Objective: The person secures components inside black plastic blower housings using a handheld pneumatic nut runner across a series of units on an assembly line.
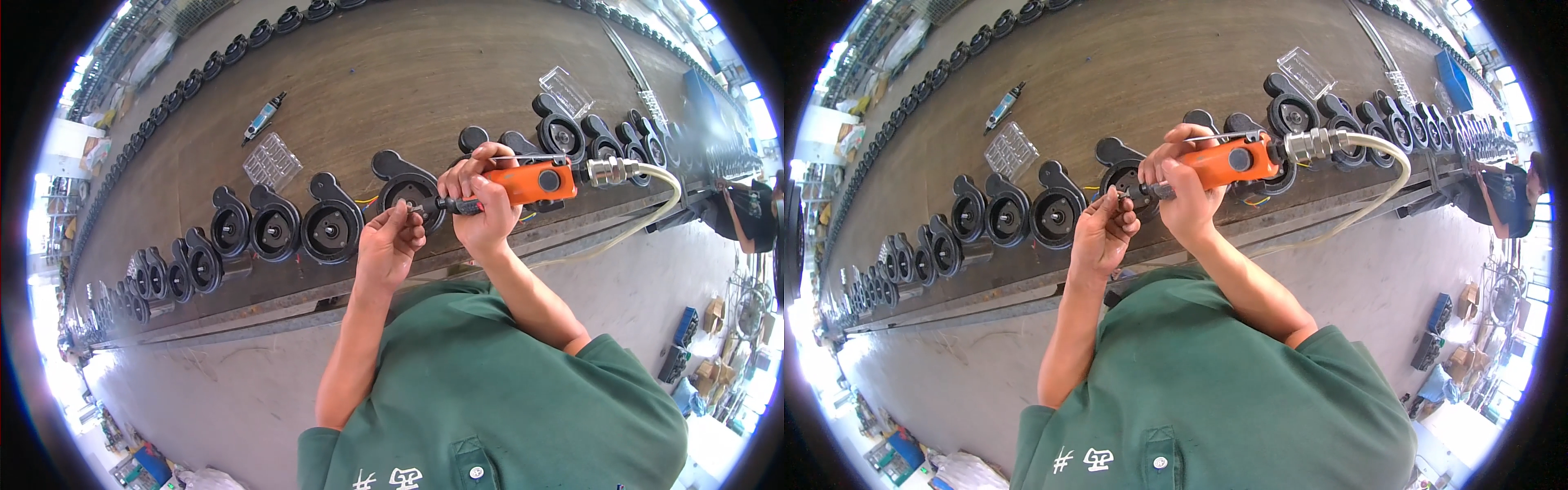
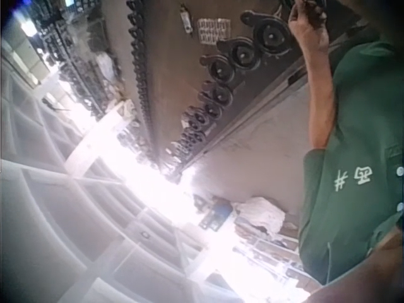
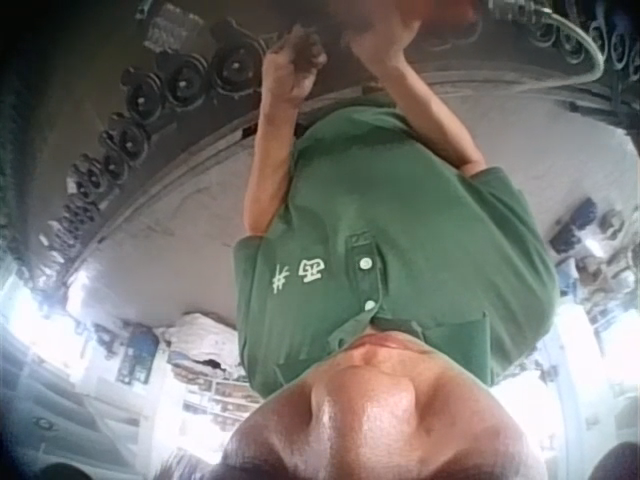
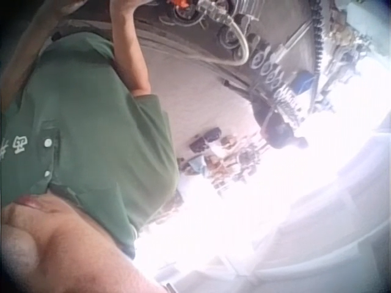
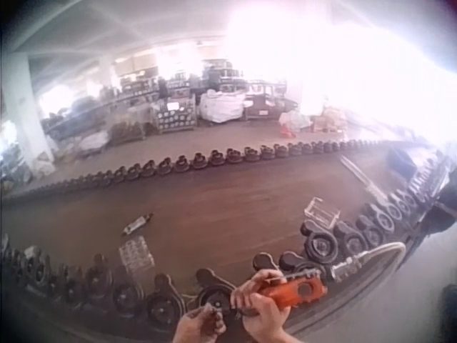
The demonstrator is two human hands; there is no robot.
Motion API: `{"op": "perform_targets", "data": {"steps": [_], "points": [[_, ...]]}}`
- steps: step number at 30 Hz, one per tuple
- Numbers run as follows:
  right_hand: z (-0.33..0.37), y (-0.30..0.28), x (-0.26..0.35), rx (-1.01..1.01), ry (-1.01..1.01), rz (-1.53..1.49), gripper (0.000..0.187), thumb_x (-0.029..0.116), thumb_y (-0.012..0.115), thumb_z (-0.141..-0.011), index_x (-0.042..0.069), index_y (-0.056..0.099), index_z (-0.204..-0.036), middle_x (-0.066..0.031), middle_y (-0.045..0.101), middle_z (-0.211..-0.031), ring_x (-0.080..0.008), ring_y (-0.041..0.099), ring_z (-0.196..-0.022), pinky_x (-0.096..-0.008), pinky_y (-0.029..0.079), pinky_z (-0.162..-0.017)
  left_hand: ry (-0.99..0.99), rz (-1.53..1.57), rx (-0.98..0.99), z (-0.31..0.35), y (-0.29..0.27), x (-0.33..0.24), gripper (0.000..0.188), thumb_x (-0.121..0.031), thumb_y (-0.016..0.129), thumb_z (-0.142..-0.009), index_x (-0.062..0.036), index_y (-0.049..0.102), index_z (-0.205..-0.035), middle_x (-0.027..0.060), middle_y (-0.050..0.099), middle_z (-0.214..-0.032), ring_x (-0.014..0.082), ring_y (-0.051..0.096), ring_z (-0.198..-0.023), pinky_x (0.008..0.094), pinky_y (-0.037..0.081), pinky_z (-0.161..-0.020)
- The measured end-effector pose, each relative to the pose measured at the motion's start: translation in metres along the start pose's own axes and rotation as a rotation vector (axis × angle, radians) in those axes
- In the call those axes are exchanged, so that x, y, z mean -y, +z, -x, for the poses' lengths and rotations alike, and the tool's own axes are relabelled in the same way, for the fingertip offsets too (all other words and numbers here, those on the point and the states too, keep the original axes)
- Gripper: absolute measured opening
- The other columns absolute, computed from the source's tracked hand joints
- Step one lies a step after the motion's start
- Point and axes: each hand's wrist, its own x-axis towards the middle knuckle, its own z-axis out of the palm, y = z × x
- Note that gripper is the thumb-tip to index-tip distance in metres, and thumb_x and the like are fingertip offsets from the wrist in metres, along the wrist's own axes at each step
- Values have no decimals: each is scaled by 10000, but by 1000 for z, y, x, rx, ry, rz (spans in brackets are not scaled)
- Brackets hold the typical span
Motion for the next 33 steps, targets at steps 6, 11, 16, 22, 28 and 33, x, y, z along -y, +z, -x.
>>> {"op": "perform_targets", "data": {"steps": [6,11,16,22,28,33], "points": [[-2,-5,-5,127,-76,84,302,56,524,-867,13,485,-1163,-58,495,-738,-178,495,-622,-381,482,-610,116,-397,-82,-7,12,-10,216,-233,705,-1017,-22,722,-973,79,708,-776,130,614,-561,251,440,-475],[-19,-15,-26,79,-47,148,304,30,549,-871,-2,495,-1169,-67,548,-785,-176,540,-658,-376,517,-652,255,-1070,55,-29,-2,-36,242,-129,652,-974,13,756,-1140,97,713,-729,121,610,-564,252,469,-525],[-20,-33,-50,101,-10,286,284,-16,544,-893,-15,492,-1173,-76,557,-763,-171,552,-684,-364,523,-695,512,-1795,120,-51,-7,-44,449,-137,601,-767,-67,769,-1177,232,733,-962,341,700,-726,400,578,-749],[-18,-42,-65,164,7,371,271,-41,527,-900,-13,482,-1165,-81,573,-784,-170,561,-695,-356,526,-719,507,-1940,-10,-50,-4,-40,333,-148,621,-814,-145,811,-1087,189,746,-968,384,711,-891,449,580,-844],[-21,-39,-66,264,54,457,281,-35,560,-896,-1,489,-1165,-69,604,-814,-146,592,-733,-313,520,-723,784,-1940,-348,-50,-7,-39,330,-244,778,-836,-80,736,-1120,122,692,-1030,335,625,-1077,431,510,-928],[-30,-38,-75,281,99,479,302,-66,632,-853,-4,538,-1133,-38,636,-857,-95,625,-775,-251,523,-707,727,-2153,-509,-55,-5,-42,613,-374,877,-767,-56,647,-1238,126,655,-1199,368,507,-1276,463,421,-1082]]}}
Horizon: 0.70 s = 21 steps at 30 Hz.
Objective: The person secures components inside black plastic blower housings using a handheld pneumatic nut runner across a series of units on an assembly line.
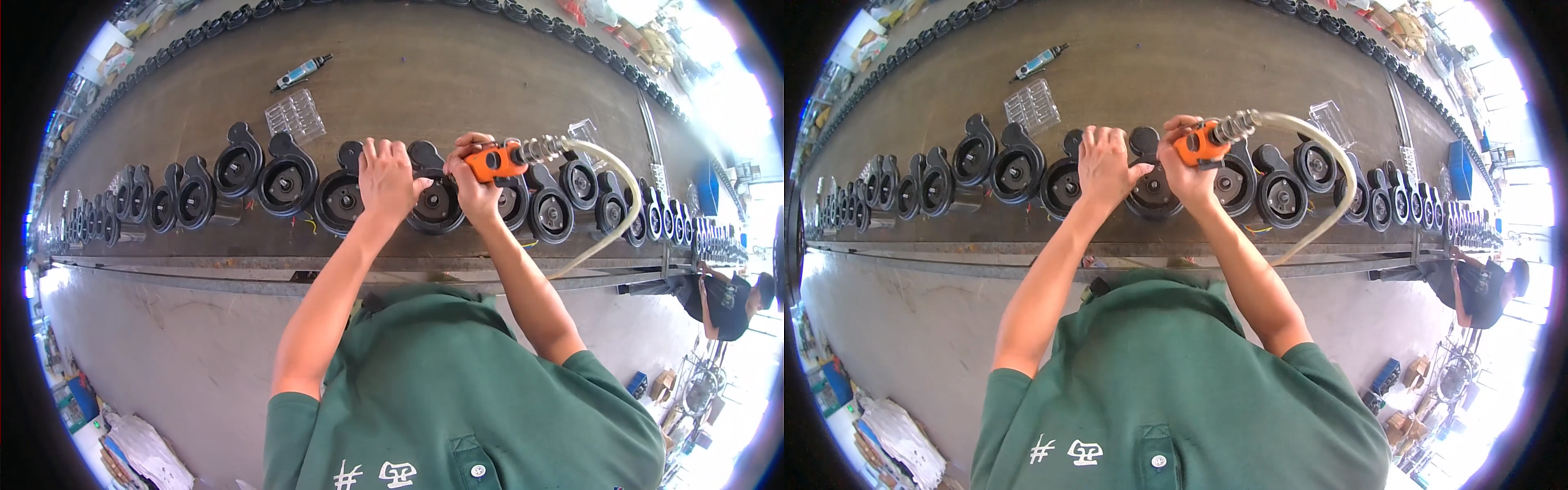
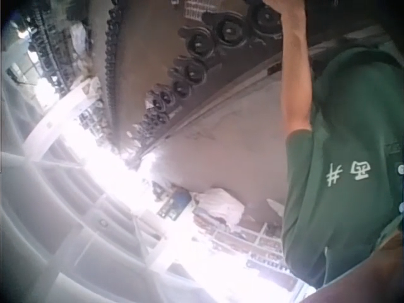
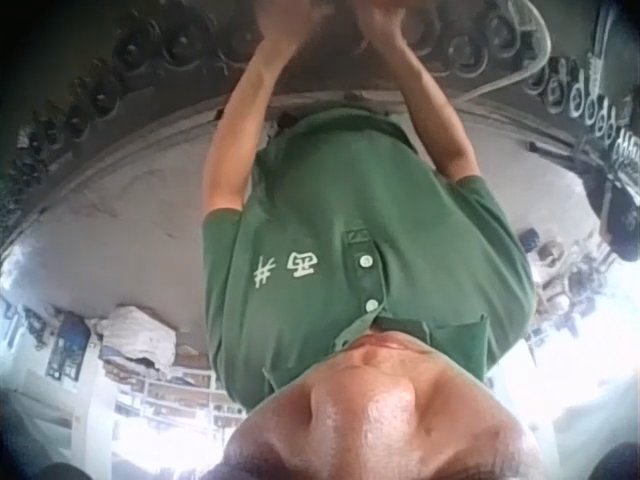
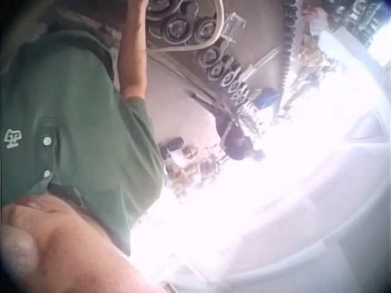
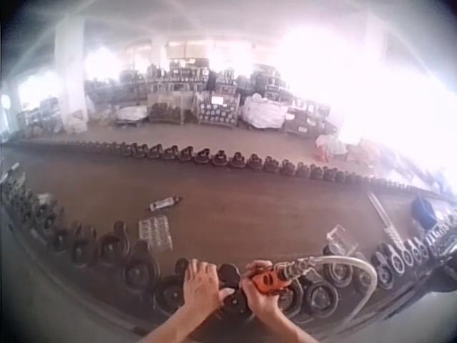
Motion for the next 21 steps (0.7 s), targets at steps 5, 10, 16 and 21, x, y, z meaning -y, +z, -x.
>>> {"op": "perform_targets", "data": {"steps": [5,10,16,21], "points": [[-5,3,2,3,55,7,257,-53,656,-828,-8,579,-1069,-34,646,-840,-89,629,-729,-256,539,-666,-25,-24,234,5,0,0,466,-476,777,-868,-46,803,-1046,187,687,-1265,424,417,-1447,546,247,-1234],[-13,7,-8,7,4,194,238,-27,689,-766,-15,607,-989,-28,660,-854,-88,619,-750,-254,531,-703,-30,-130,301,5,2,-5,411,-457,732,-918,-132,791,-1162,123,742,-1174,385,514,-1367,581,238,-1235],[-11,14,-4,-60,-55,143,109,-11,688,-775,-13,647,-877,-20,659,-799,-75,612,-728,-246,522,-685,-14,-100,295,8,3,-5,373,-439,722,-933,-143,783,-1150,113,778,-988,339,629,-1198,588,244,-1226],[-14,9,-9,46,-105,234,183,-64,619,-835,-33,586,-1012,-50,638,-790,-112,627,-670,-263,531,-626,19,-85,259,9,4,-4,347,-434,728,-929,-132,789,-1088,137,766,-866,332,687,-1064,594,267,-1208]]}}
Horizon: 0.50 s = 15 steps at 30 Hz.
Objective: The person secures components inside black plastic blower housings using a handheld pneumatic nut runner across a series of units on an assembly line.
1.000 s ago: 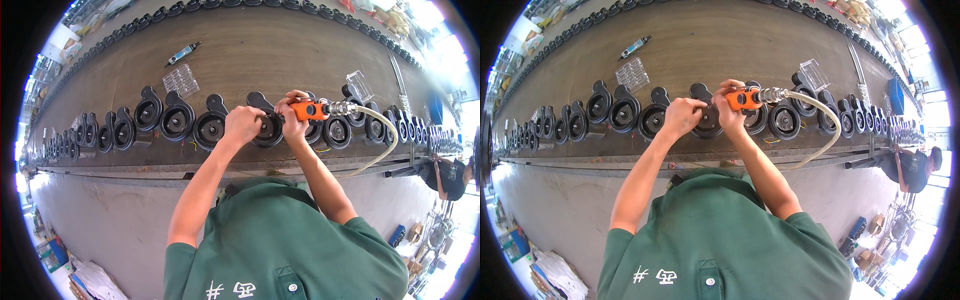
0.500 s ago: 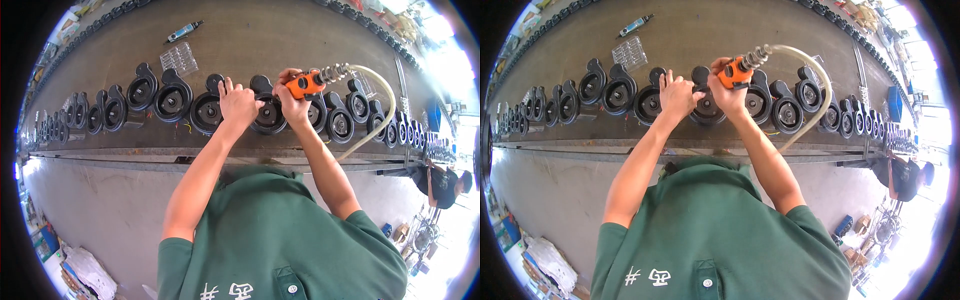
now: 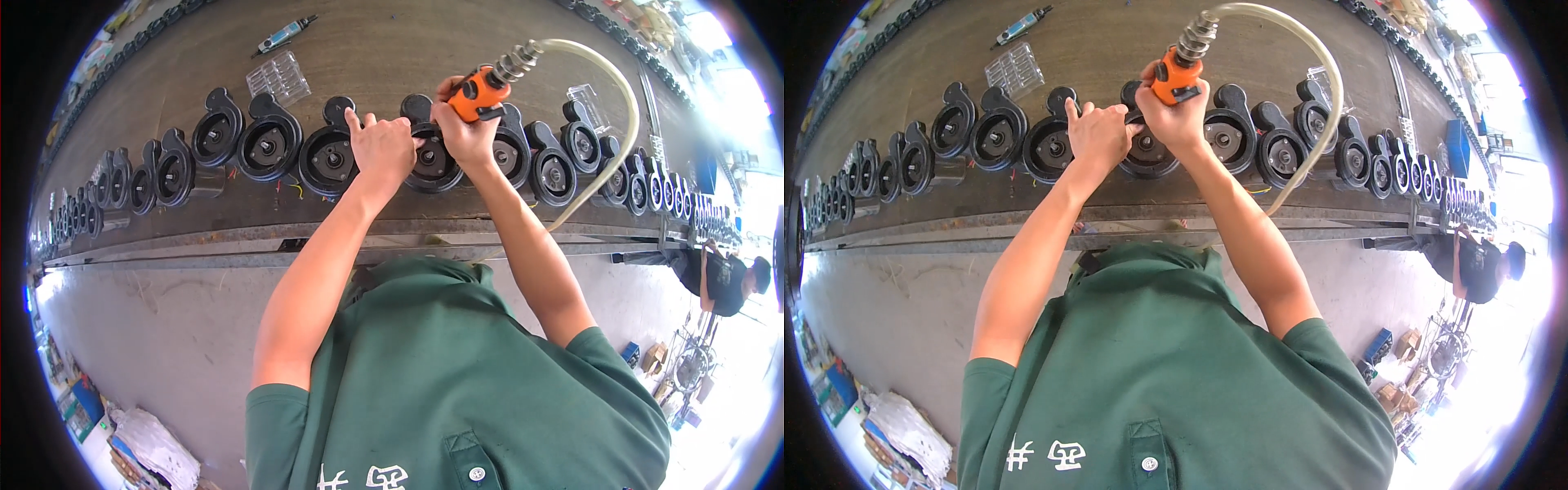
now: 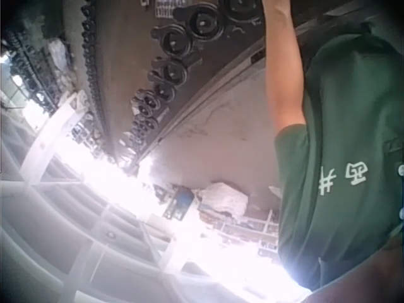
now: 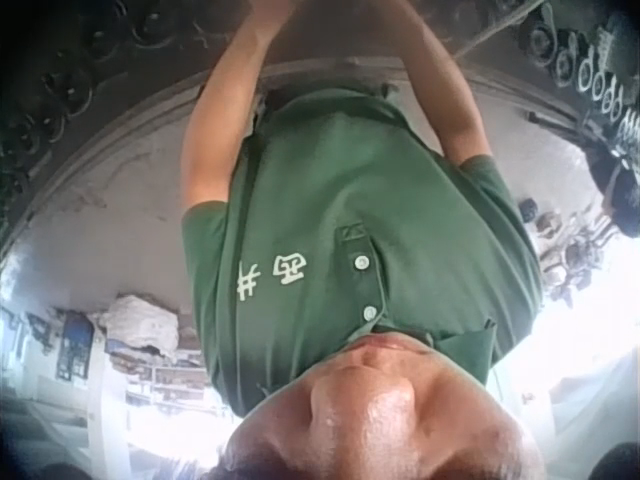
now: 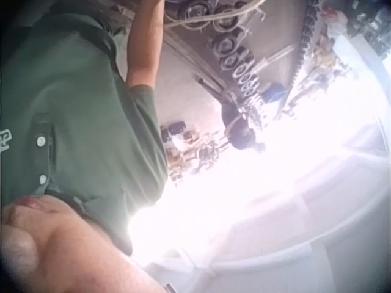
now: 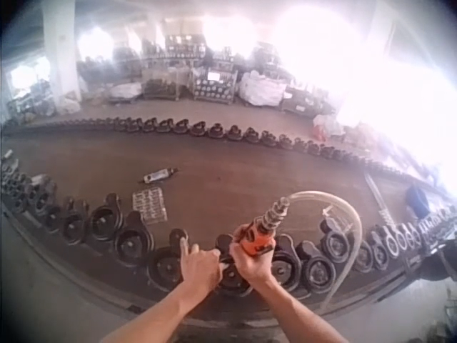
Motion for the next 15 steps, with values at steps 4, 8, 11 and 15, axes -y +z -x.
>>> {"op": "perform_targets", "data": {"steps": [4,8,11,15], "points": [[-4,8,7,-36,51,-58,152,-58,623,-824,-37,605,-973,-47,645,-765,-109,621,-636,-256,523,-607,25,45,-120,3,8,1,294,-379,778,-879,-85,791,-887,143,757,-810,363,696,-1031,600,278,-1194],[-7,7,15,-43,110,-120,144,-48,650,-790,-32,658,-933,-3,643,-758,-72,607,-653,-249,515,-608,14,30,-58,4,2,2,327,-381,752,-916,-89,779,-1061,147,743,-841,348,691,-996,570,338,-1160],[-4,12,25,-117,56,-136,186,-57,646,-813,-30,673,-994,13,638,-743,-58,598,-644,-237,502,-603,67,302,-655,32,6,-6,297,-288,765,-915,-52,719,-1089,122,705,-837,356,673,-937,512,373,-1125],[12,9,42,-72,76,-209,236,-64,611,-841,-64,591,-1076,-33,644,-733,-90,609,-621,-246,503,-601,-396,857,-199,101,5,-21,317,-209,762,-891,-32,589,-1090,102,657,-994,305,629,-1011,427,493,-931]]}}
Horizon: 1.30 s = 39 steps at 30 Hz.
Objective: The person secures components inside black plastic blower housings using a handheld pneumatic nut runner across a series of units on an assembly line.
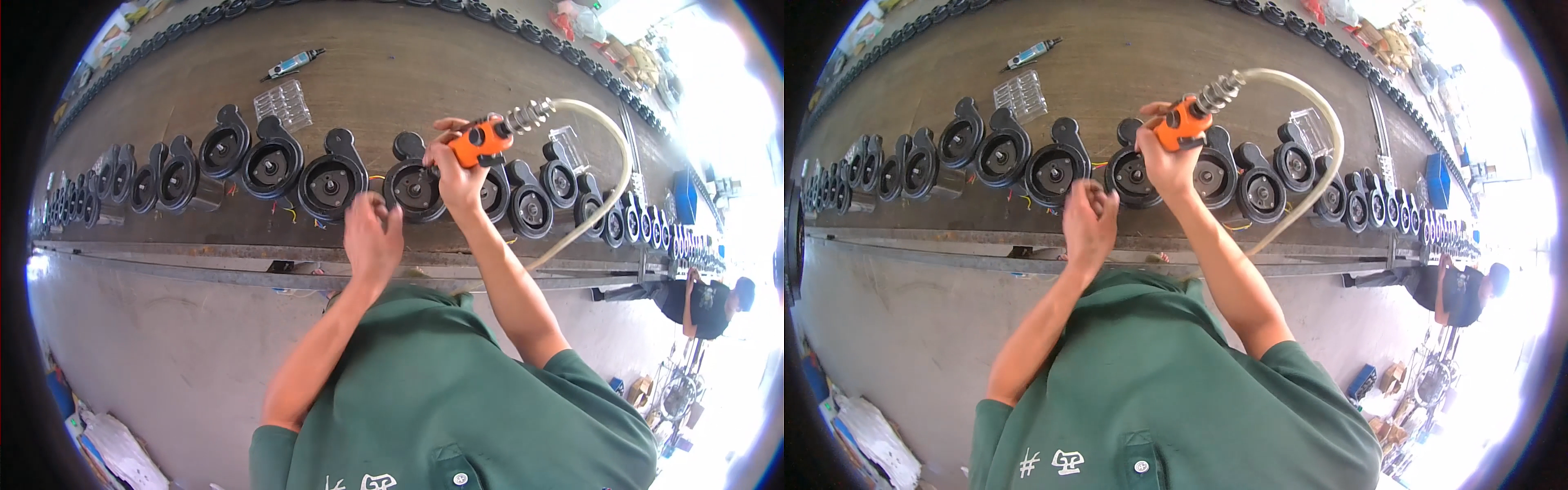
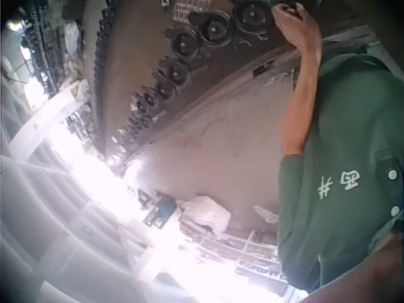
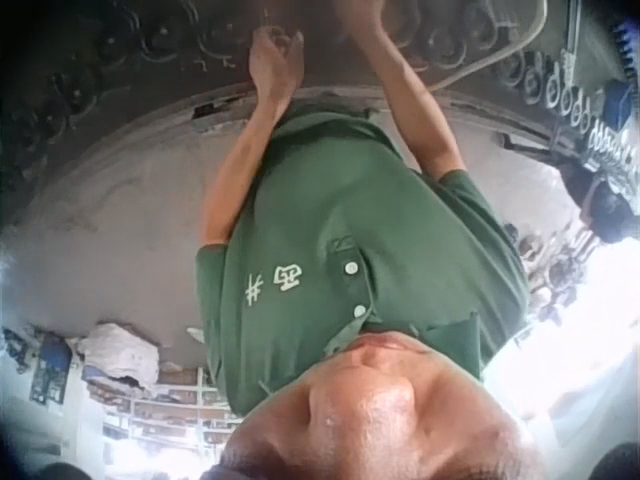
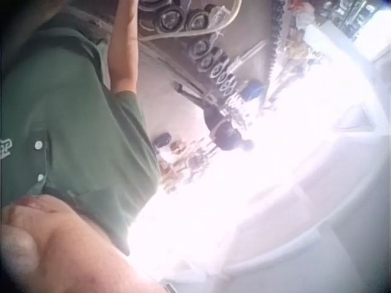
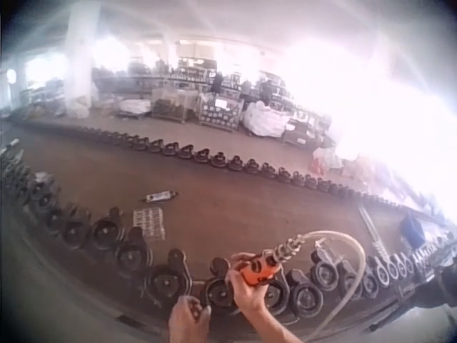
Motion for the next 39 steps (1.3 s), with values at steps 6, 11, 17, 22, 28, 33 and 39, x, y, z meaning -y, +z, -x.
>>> {"op": "perform_targets", "data": {"steps": [6,11,17,22,28,33,39], "points": [[16,18,-9,96,126,-19,254,-53,556,-862,-47,548,-1117,-52,610,-753,-155,617,-656,-300,524,-655,-517,658,227,-18,35,25,481,-240,699,-976,52,502,-1303,118,655,-1057,155,680,-745,310,603,-598],[14,18,-14,93,128,-10,230,-47,549,-869,-34,550,-1099,-51,615,-750,-148,620,-656,-292,523,-657,-357,587,222,-39,48,24,352,-109,563,-961,47,559,-1277,107,654,-1084,171,682,-860,346,654,-646],[11,15,-21,84,142,-70,223,-58,617,-842,-17,569,-1056,-49,638,-784,-116,630,-671,-272,529,-630,-369,622,232,-45,50,23,345,-68,515,-924,55,579,-1240,113,669,-1062,185,702,-883,348,652,-629],[15,19,-24,118,159,-67,183,-40,647,-816,-17,599,-991,-39,636,-790,-115,630,-707,-270,530,-651,-356,606,224,-43,48,23,337,-109,536,-955,53,579,-1247,118,677,-1057,182,708,-891,344,649,-625],[20,26,-21,226,138,99,99,-2,682,-750,-11,661,-846,-35,652,-785,-107,609,-719,-276,520,-678,-262,643,211,-43,57,37,359,-136,564,-935,81,557,-1220,193,687,-1062,231,728,-869,358,640,-614],[18,23,-26,248,127,133,99,-3,670,-754,-12,652,-851,-33,651,-774,-111,609,-718,-273,516,-683,-234,629,157,-40,59,35,335,-135,588,-912,113,565,-1136,229,708,-986,271,743,-787,381,630,-600],[19,24,-27,228,65,131,120,-6,662,-762,-12,635,-879,-33,654,-787,-109,611,-720,-272,516,-690,-239,589,122,-38,48,19,296,-128,593,-916,114,585,-1085,229,714,-940,279,744,-736,389,619,-575]]}}
